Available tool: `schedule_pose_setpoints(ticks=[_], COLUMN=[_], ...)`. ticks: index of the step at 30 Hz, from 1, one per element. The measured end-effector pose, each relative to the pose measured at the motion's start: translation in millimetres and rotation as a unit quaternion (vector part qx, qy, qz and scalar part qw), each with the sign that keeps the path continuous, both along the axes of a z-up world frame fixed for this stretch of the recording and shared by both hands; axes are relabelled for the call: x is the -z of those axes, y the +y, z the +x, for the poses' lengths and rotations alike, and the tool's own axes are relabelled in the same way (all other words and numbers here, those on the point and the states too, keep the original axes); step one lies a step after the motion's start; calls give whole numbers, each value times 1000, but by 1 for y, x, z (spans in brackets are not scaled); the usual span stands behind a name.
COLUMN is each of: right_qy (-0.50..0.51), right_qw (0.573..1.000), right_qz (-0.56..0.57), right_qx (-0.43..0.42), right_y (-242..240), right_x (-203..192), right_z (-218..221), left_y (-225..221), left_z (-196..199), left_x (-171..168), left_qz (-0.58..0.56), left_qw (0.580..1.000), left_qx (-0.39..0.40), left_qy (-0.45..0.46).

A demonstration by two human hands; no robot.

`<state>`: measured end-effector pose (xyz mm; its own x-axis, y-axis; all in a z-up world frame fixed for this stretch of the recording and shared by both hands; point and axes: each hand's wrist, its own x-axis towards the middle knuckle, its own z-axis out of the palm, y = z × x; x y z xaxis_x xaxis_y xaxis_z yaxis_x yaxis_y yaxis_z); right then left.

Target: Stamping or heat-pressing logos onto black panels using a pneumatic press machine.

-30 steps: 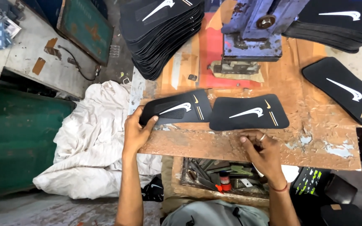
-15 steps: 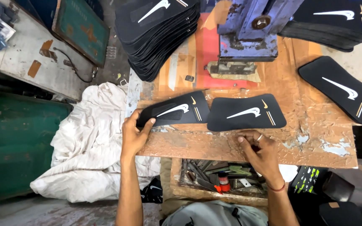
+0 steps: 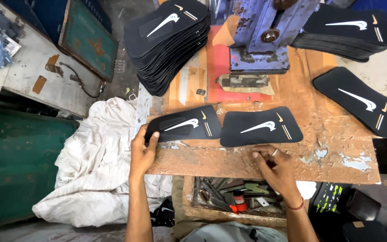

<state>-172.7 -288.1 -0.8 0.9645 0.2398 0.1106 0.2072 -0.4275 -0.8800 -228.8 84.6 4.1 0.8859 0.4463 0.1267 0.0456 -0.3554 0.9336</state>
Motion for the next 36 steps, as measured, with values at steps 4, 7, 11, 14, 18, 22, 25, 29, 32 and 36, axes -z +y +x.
schedule_pose_setpoints(ticks=[4, 7, 11, 14, 18, 22, 25, 29, 32, 36], right_qy=[-33, -45, -4, -33, 5, 6, 15, 45, -11, 49], right_qw=[999, 999, 1000, 999, 1000, 1000, 999, 997, 1000, 998], right_qz=[1, 0, 6, 3, -2, 14, 33, 51, 8, -16], right_qx=[-5, -8, 4, -3, -5, 6, 10, 21, 19, 27], right_y=[1, 1, 4, 3, 0, 0, 0, -1, -1, 5], right_x=[-1, -2, -13, -9, -2, 3, -1, 5, 3, -11], right_z=[0, 0, -1, 0, 3, 1, 2, 2, 2, 4], left_y=[-2, -1, 8, 15, 28, 76, 83, 56, 37, 59], left_z=[0, -1, -6, 6, 58, 150, 182, 125, 24, -83], left_x=[-11, -5, 24, 12, -77, -91, -92, -84, -54, 80], left_qz=[9, 18, -16, 35, -82, -105, -7, 92, 133, -12], left_qw=[1000, 1000, 998, 993, 982, 960, 978, 968, 967, 951], left_qx=[9, 7, 23, -2, -72, -49, -56, -105, -137, -264], left_qy=[-12, -6, -61, -110, -158, -254, -203, -208, -167, -163])
